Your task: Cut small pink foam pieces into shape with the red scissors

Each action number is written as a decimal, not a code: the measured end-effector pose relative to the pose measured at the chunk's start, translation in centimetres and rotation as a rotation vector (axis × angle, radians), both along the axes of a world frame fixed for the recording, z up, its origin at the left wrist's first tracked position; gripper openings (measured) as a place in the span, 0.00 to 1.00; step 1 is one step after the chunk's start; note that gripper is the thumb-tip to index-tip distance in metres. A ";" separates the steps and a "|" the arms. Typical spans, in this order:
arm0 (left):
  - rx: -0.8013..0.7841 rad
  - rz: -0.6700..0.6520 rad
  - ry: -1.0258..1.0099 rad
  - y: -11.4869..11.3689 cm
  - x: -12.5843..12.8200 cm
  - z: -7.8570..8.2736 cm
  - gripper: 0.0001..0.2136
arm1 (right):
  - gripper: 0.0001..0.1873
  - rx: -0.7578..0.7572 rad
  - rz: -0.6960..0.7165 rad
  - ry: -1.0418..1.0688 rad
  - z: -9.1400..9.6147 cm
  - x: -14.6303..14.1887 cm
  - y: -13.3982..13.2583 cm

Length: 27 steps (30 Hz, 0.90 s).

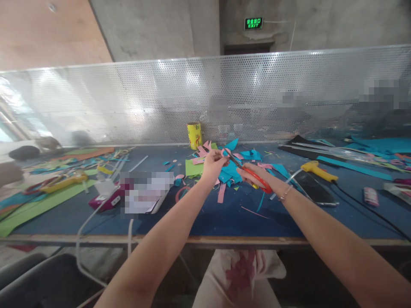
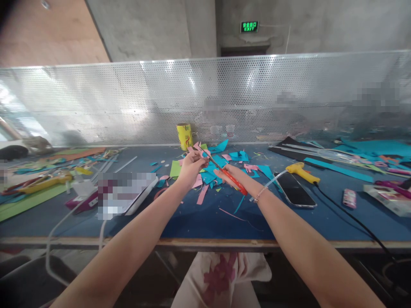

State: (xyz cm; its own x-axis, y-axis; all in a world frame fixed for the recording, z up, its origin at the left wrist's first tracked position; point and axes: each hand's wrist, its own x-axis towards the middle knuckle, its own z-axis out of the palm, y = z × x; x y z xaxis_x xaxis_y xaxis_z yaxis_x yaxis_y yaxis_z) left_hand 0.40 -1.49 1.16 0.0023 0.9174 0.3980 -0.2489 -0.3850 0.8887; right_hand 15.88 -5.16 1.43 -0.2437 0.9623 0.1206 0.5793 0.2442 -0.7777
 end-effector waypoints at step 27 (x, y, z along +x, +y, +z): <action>-0.016 -0.027 0.032 0.0 -0.2 0.1 0.07 | 0.22 0.021 -0.014 0.021 -0.3 0.1 0.4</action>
State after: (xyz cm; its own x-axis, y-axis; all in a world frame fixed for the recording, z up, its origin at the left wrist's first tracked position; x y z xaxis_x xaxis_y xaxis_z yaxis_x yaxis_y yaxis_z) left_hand 0.25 -1.49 1.28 0.0398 0.9230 0.3827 -0.2299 -0.3643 0.9025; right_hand 15.96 -4.72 1.08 -0.2269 0.9630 0.1456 0.5663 0.2522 -0.7847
